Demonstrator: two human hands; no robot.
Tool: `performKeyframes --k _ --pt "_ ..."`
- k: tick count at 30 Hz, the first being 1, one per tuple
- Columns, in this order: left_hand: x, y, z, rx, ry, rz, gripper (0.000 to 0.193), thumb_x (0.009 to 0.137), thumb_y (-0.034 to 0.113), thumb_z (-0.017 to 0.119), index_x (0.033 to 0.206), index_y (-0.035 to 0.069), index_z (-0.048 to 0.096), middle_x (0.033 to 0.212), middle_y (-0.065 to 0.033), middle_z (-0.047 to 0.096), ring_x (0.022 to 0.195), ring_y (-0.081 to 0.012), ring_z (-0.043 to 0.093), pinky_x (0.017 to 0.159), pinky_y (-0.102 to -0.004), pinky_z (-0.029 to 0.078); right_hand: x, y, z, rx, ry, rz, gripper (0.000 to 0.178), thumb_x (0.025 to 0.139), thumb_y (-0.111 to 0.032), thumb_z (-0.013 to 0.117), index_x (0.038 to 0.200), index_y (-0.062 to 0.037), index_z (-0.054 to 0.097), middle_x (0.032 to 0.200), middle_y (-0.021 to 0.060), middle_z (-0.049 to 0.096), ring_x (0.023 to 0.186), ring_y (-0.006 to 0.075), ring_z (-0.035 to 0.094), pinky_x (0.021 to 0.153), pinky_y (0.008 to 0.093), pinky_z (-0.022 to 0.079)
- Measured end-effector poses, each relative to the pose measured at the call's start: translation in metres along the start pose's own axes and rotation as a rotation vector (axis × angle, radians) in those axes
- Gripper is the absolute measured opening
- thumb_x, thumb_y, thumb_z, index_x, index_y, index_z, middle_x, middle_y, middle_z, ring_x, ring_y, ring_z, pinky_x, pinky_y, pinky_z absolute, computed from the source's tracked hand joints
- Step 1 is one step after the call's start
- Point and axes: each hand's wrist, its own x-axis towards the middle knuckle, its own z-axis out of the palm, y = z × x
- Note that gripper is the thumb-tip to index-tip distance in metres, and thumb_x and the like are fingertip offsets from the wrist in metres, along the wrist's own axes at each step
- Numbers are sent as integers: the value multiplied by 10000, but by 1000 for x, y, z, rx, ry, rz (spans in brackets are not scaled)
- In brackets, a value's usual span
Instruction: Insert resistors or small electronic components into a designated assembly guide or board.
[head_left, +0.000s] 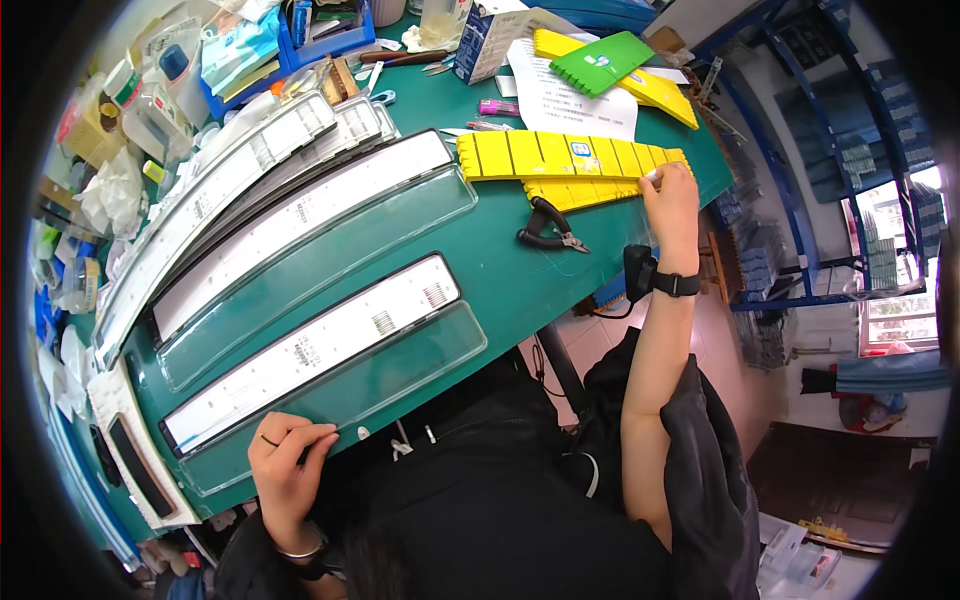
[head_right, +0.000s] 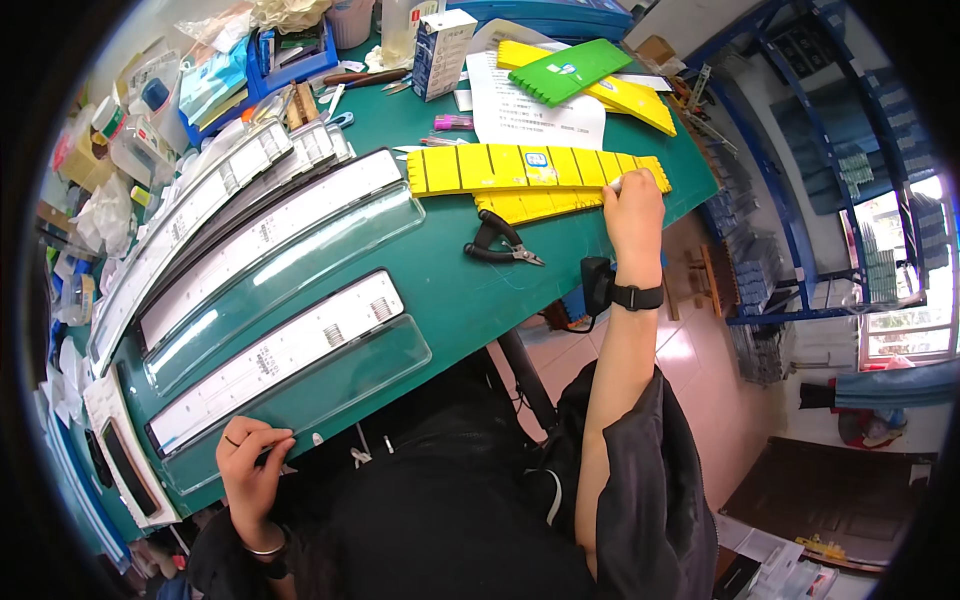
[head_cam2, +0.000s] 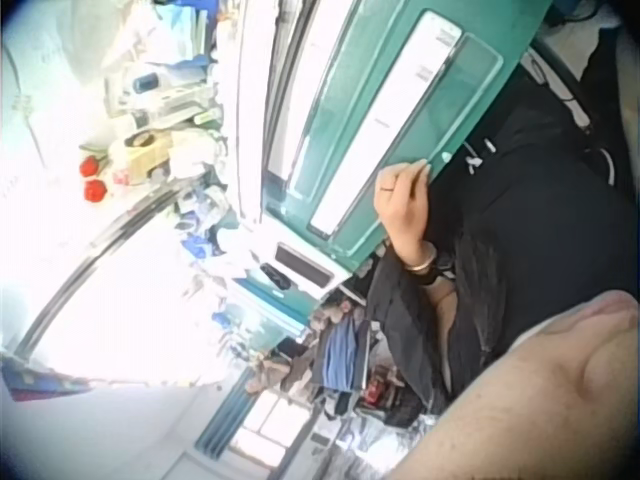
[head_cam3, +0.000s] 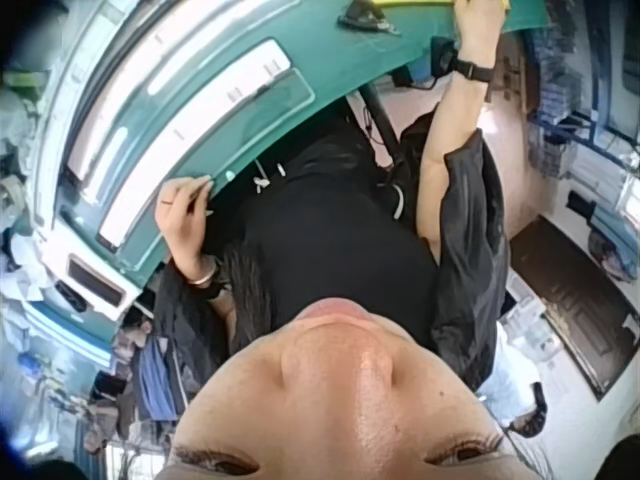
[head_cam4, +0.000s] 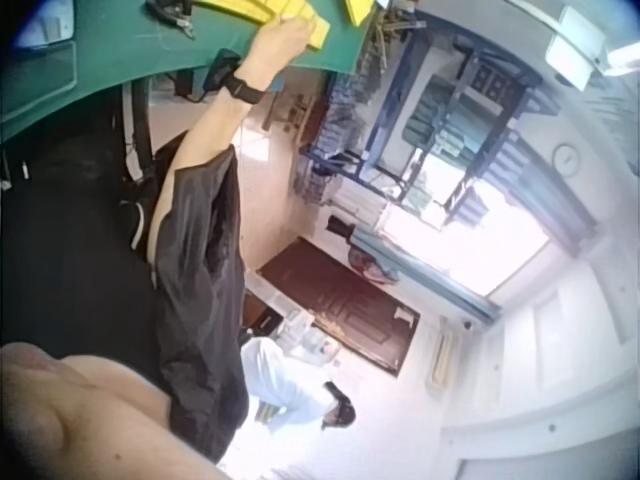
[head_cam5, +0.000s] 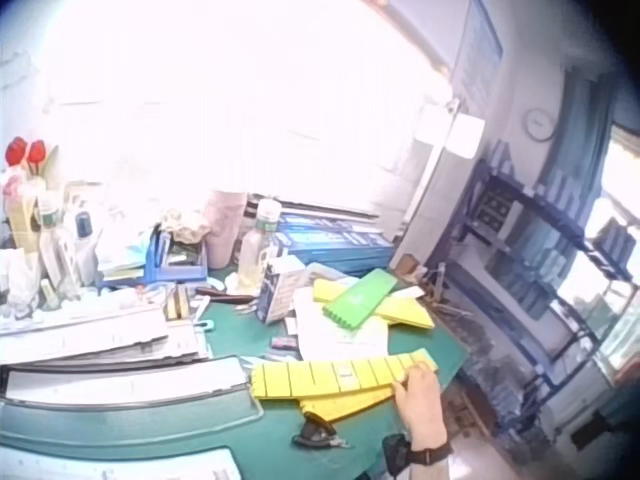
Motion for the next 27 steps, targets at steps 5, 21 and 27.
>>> performKeyframes --k 5,21,27 --pt "-1 0 0 6 -1 20 188 694 -7 825 849 44 731 768 -67 619 714 -244 594 610 -345 452 7 -3 2 -178 21 -152 117 797 -38 704 821 65 655 934 226 617 889 423 620 809 488 519" --pt "-3 -2 0 1 72 78 201 677 -13 845 825 45 722 746 -57 629 688 -231 597 597 -335 453 7 11 13 117 93 -80 128 761 -63 688 770 57 646 851 207 641 829 404 624 778 468 510" --pt "-7 -4 1 -1 57 71 189 699 -59 819 845 8 720 795 -77 625 720 -199 601 630 -298 473 4 17 11 178 117 -145 110 772 -60 685 777 45 651 882 204 650 872 395 630 801 453 516"
